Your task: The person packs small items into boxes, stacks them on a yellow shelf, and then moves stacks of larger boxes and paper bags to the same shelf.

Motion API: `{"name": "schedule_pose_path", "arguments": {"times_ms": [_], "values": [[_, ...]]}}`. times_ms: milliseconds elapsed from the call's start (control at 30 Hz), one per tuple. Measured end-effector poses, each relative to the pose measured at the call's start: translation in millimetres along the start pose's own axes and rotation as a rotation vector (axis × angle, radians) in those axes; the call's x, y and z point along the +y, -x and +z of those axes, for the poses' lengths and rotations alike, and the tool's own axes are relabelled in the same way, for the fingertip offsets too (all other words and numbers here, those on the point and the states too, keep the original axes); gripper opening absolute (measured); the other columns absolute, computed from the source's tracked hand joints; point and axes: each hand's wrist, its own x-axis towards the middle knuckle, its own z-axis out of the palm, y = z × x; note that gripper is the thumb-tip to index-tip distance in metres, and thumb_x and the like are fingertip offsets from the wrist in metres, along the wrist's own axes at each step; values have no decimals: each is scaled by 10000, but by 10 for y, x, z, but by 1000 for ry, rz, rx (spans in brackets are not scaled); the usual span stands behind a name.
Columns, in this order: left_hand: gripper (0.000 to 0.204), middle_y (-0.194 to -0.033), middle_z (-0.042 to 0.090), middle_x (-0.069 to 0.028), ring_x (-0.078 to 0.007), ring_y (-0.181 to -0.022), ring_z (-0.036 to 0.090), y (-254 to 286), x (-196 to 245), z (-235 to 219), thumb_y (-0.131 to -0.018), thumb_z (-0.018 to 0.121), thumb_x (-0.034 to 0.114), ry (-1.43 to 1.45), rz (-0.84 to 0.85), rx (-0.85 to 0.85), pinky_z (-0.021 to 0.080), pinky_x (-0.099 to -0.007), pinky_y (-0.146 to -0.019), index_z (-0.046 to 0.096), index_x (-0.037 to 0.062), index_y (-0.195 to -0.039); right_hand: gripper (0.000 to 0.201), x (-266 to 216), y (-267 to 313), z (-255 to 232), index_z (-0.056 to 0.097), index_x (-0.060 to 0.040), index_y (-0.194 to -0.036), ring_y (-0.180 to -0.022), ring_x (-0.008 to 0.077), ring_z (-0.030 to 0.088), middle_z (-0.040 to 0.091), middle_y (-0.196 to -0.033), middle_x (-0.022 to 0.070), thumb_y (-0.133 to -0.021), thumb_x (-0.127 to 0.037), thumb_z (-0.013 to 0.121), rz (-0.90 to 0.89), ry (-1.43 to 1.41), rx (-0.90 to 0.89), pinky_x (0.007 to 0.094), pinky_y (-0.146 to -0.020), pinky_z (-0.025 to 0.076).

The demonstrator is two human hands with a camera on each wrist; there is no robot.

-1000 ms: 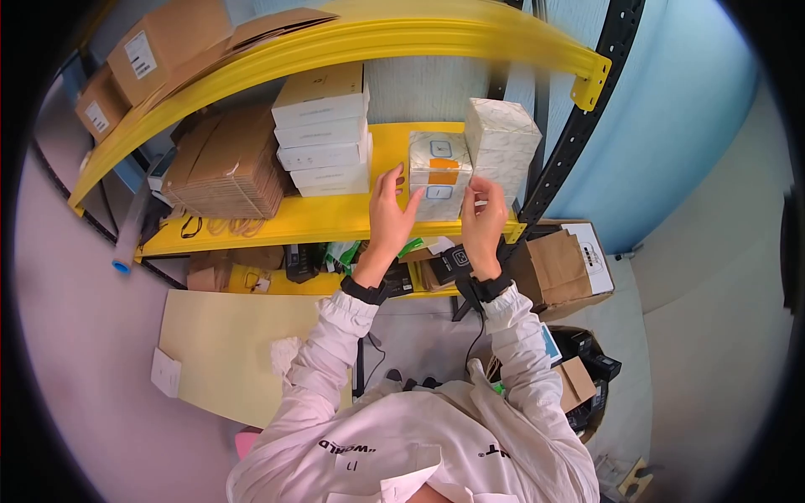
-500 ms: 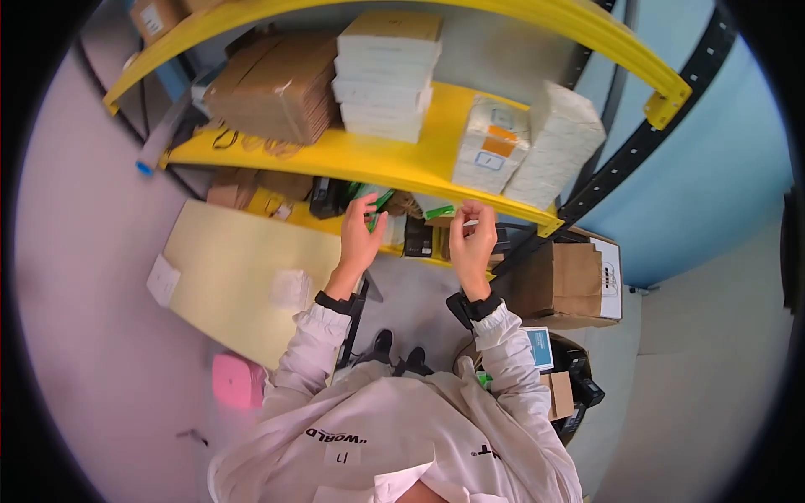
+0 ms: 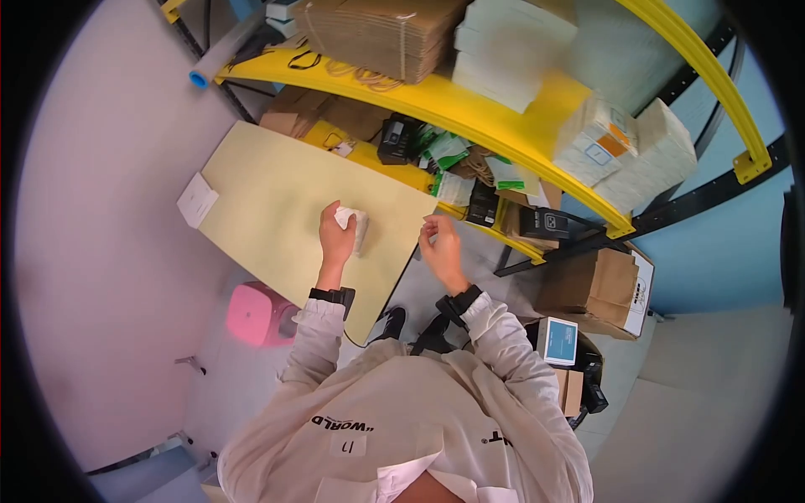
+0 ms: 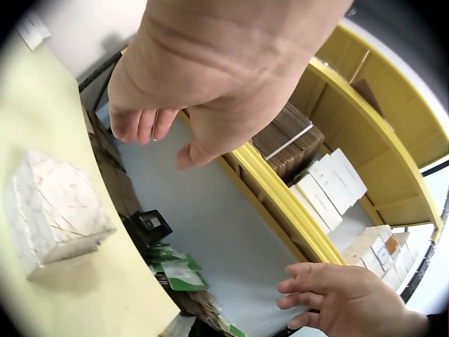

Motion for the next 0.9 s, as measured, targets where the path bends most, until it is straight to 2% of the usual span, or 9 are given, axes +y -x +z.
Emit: {"name": "schedule_pose_path", "arguments": {"times_ms": [67,200,267,333,433,567,667,733,900], "values": [[573,-1424,668,-261,-373,-1323,654,34,-278,-186,-952,803,134,-63,-29,39,520,-439,-1124,605,-54,-1455,279,60,72,301,654,12,-1178,-844,268,728,729,-1029,158,-910,-16,726,6,28,-43,397,-777,601],[596,-1455,652,-262,-376,-1351,641,113,-864,-385,-958,807,152,-62,-52,35,507,-433,-1144,595,-49,-1477,303,242,226,820,659,25,-1205,-918,283,754,744,-1088,177,-912,-21,723,108,69,-168,400,-841,615],[603,-1486,638,-259,-374,-1382,626,143,-1094,-421,-977,807,185,-2,-159,8,498,-442,-1155,588,-38,-1492,341,340,305,1052,656,39,-1237,-987,299,765,750,-1104,195,-912,-33,729,113,12,-322,398,-904,617],[608,-1480,637,-274,-392,-1390,617,166,-1302,-414,-988,798,218,8,-179,-13,490,-447,-1170,584,-50,-1491,373,322,366,1237,644,54,-1268,-1053,321,766,755,-1146,218,-920,-50,730,140,-15,-370,396,-950,609],[618,-1487,632,-289,-408,-1406,605,202,-1424,-422,-1015,773,280,50,-225,-72,476,-447,-1189,581,-61,-1494,438,280,408,1452,627,56,-1374,-1192,326,752,755,-1262,238,-988,-122,729,231,5,-462,404,-1039,595],[626,-1519,618,-281,-399,-1422,598,210,-1577,-336,-1053,727,335,110,-221,-163,468,-439,-1198,569,-55,-1517,485,350,447,1663,612,57,-1362,-1218,374,722,723,-1289,271,-942,-157,725,242,46,-451,427,-1032,576],[574,-1486,649,-271,-384,-1396,624,183,-1633,-276,-1067,708,326,144,-192,-174,484,-441,-1178,601,-43,-1493,524,420,411,1742,596,52,-1395,-1264,375,690,703,-1327,277,-940,-177,721,196,-148,-476,419,-1073,547],[537,-1441,678,-265,-377,-1363,647,151,-1678,-267,-1072,702,318,152,-175,-217,495,-436,-1158,626,-36,-1468,620,476,368,1764,527,7,-1566,-1452,312,583,656,-1486,184,-982,-110,698,351,-164,-619,429,-1230,442],[431,-1296,752,-231,-339,-1226,718,140,-1567,-281,-1079,700,281,232,-114,-230,531,-405,-1084,689,-25,-1382,689,623,450,1889,461,2,-1620,-1468,315,559,624,-1514,184,-986,-113,703,303,-229,-548,418,-1236,423]]}}
